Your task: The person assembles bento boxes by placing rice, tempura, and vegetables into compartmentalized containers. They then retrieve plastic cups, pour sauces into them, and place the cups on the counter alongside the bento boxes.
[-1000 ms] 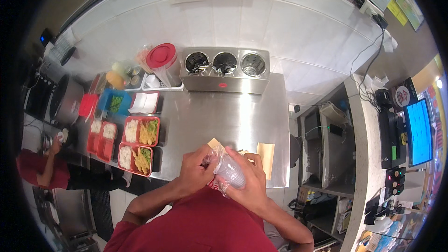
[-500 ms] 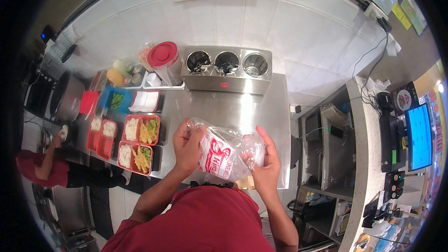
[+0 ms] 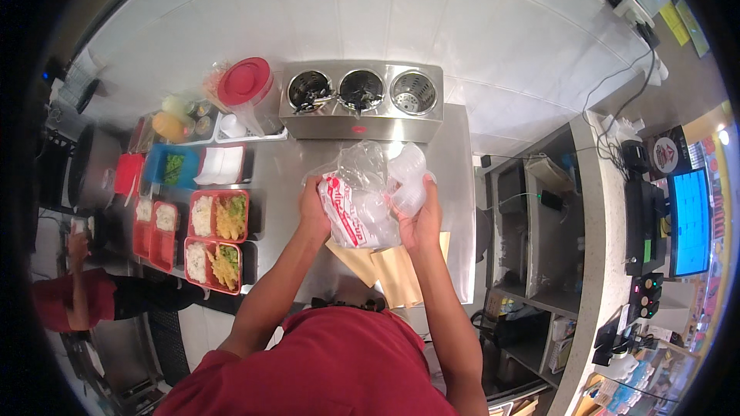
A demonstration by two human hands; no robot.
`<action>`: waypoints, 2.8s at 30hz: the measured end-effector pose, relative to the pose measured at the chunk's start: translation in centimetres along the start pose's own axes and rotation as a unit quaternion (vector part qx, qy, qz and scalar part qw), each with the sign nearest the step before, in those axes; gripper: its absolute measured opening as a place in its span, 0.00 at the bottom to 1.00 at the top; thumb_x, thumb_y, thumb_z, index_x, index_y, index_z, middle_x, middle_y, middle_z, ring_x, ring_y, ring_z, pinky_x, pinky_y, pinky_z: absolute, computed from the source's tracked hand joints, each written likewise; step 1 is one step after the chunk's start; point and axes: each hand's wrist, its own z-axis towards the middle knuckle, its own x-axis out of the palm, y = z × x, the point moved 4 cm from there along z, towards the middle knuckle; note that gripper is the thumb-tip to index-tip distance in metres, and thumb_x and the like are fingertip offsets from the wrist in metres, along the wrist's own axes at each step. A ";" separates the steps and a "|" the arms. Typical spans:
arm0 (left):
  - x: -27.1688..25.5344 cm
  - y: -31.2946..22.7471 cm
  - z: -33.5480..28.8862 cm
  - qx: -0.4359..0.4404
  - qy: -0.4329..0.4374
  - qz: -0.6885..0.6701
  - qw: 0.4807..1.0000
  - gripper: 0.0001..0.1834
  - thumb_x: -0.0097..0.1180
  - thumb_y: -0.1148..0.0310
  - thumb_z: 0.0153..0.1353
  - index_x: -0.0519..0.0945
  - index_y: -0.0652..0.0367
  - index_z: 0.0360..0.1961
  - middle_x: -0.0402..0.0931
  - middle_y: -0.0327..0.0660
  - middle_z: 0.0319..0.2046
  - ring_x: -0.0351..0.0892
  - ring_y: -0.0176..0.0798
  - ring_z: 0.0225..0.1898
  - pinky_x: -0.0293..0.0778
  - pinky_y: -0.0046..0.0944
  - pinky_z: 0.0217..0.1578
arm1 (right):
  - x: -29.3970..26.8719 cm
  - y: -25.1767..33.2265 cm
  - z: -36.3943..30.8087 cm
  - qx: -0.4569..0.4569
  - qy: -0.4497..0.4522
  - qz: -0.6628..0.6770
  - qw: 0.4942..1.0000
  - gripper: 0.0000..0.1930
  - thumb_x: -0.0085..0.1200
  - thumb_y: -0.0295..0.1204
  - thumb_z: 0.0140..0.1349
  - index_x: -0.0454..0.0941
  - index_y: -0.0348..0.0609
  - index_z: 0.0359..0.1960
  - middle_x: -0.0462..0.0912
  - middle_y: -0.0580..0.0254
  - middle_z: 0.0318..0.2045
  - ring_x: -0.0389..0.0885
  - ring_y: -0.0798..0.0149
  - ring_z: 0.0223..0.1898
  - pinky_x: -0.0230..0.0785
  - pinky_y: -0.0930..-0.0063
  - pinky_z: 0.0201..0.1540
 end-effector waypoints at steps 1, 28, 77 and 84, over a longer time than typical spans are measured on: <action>-0.6 0.8 1.8 0.000 -0.014 -0.001 1.000 0.05 0.55 0.71 0.59 0.75 0.62 0.32 0.77 0.40 0.26 0.81 0.38 0.27 0.80 0.40 0.30 | -0.7 -0.1 1.0 -0.002 -0.027 -0.021 0.999 0.27 0.51 0.43 0.71 0.65 0.42 0.64 0.74 0.52 0.58 0.75 0.51 0.58 0.75 0.48 0.54; -1.7 -7.4 -19.1 0.479 0.281 0.722 0.412 0.32 0.62 0.61 0.60 0.69 0.47 0.67 0.66 0.47 0.63 0.71 0.49 0.61 0.64 0.56 0.63 | 0.4 -10.3 -4.0 0.398 0.082 -0.222 0.887 0.17 0.44 0.44 0.74 0.72 0.43 0.49 0.77 0.62 0.34 0.79 0.63 0.33 0.78 0.66 0.35; -24.7 -20.9 -20.4 0.302 0.044 0.611 0.730 0.29 0.57 0.62 0.63 0.69 0.67 0.62 0.73 0.61 0.52 0.75 0.61 0.54 0.73 0.52 0.57 | 14.5 -21.3 6.7 -0.162 0.264 -0.924 0.224 0.39 0.49 0.62 0.62 0.76 0.34 0.58 0.77 0.34 0.55 0.77 0.36 0.56 0.68 0.49 0.61; -20.6 -22.6 -22.8 0.329 0.013 0.461 0.824 0.35 0.68 0.72 0.57 0.69 0.63 0.66 0.79 0.47 0.50 0.81 0.34 0.41 0.79 0.36 0.42 | 17.4 -21.9 -9.1 0.109 0.589 -0.535 0.596 0.30 0.57 0.33 0.69 0.62 0.53 0.72 0.73 0.63 0.64 0.76 0.61 0.59 0.72 0.68 0.56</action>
